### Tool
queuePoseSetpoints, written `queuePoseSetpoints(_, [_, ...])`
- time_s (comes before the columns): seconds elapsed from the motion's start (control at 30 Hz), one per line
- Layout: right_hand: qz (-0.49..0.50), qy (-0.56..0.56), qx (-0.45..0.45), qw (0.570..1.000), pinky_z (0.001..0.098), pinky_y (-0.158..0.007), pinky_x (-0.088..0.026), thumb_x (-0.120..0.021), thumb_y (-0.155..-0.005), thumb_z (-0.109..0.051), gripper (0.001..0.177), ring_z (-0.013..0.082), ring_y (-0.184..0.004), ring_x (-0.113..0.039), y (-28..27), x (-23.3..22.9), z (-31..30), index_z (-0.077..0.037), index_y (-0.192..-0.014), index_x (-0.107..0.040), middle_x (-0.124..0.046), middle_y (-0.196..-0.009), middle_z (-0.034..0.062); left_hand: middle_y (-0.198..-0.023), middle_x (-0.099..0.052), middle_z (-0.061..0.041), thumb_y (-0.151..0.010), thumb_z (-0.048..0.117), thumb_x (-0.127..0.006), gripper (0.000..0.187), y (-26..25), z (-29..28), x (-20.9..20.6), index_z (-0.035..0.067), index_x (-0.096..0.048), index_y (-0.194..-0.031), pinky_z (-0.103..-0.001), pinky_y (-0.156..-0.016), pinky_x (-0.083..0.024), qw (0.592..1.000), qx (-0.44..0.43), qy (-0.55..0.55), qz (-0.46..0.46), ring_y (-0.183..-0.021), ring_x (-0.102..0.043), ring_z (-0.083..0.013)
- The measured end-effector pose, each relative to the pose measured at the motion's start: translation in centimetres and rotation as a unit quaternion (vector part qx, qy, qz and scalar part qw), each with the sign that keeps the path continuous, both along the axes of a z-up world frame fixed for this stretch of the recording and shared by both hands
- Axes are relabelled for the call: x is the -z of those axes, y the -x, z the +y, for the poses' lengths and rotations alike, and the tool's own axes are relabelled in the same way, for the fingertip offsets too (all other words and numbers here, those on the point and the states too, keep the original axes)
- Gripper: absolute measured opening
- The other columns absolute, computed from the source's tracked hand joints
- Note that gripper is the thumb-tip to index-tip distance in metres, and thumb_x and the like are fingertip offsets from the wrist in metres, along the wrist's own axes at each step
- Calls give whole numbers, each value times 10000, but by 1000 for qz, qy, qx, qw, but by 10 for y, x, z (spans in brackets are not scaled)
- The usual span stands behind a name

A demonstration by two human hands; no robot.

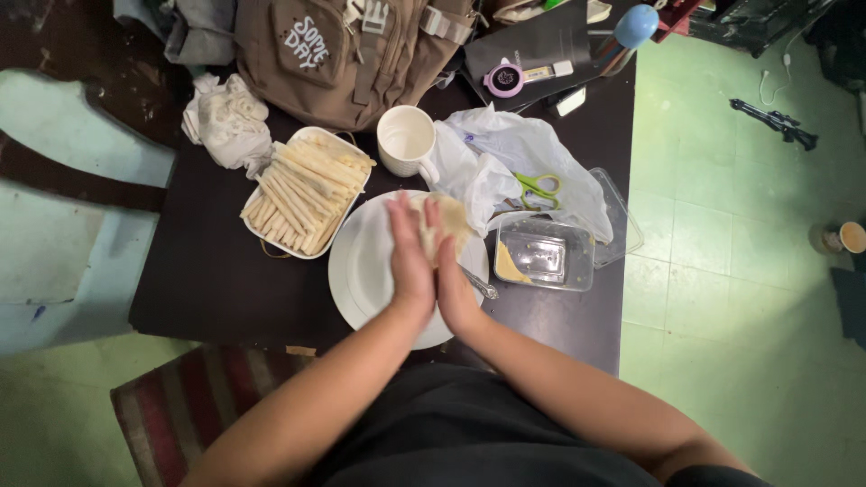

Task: The person spreads a yellow paste onto a thin square wrapper using a knife, places a cheese slice on it, and rolls the wrapper by hand into a cylinder. The person then repeats the process for another wrapper.

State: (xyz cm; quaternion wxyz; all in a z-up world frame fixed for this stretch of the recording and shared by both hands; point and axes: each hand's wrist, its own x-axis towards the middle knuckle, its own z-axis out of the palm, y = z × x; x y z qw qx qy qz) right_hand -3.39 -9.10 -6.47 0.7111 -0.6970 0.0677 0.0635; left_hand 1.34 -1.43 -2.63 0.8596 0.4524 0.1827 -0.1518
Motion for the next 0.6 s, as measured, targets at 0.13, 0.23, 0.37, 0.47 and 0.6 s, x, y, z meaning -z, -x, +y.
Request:
queuePoseSetpoints(0.13, [-72, 97, 36, 992, 388, -1271, -58, -107, -1097, -519, 720, 295, -1614, -17, -28, 25, -19, -75, -1664, -123, -69, -1747, 165, -1709, -234, -59, -951, 718, -263, 911, 19, -9, -3, 92, -239, -1613, -341, -1228, -127, 997, 66, -26, -33, -1559, -173, -200])
queuePoseSetpoints(0.23, [-214, 234, 55, 947, 411, -1304, -174, -240, -1166, -467, 639, 366, -1638, -68, -38, 36, -35, -58, -1655, -187, -183, -1751, 184, -1709, -250, -106, -1009, 675, -340, 891, 31, -3, -6, 26, -238, -1611, -356, -1254, -158, 988, 120, 63, -79, -1587, -207, -222])
queuePoseSetpoints(0.37, [-211, 177, 148, 950, 392, -1030, -443, -395, -1171, -408, 558, 365, -1246, -423, -40, 18, -28, -10, -1557, -336, -363, -1668, 119, -1587, -431, -125, -1034, 415, -537, 715, 40, 7, 0, 20, -350, -1599, -305, -1081, -332, 965, 199, 12, -170, -1389, -399, -181])
queuePoseSetpoints(0.47, [-74, 25, 178, 981, 397, -977, -464, -382, -1129, -289, 437, 286, -1082, -585, -28, -15, -23, -11, -1381, -605, -584, -1490, 122, -1432, -583, -74, -1042, 308, -511, 534, 38, 10, 14, 43, -484, -1505, -268, -828, -460, 986, 131, 11, -102, -1156, -595, -126])
queuePoseSetpoints(0.6, [-102, 36, 53, 993, 381, -909, -567, -714, -921, -152, 257, 186, -1197, -633, -7, -48, -21, -43, -1152, -740, -671, -1361, 79, -966, -668, -184, -1130, 243, -563, 343, 30, 19, 29, -54, -715, -1207, -288, -644, -465, 964, 91, -224, -111, -797, -566, -188])
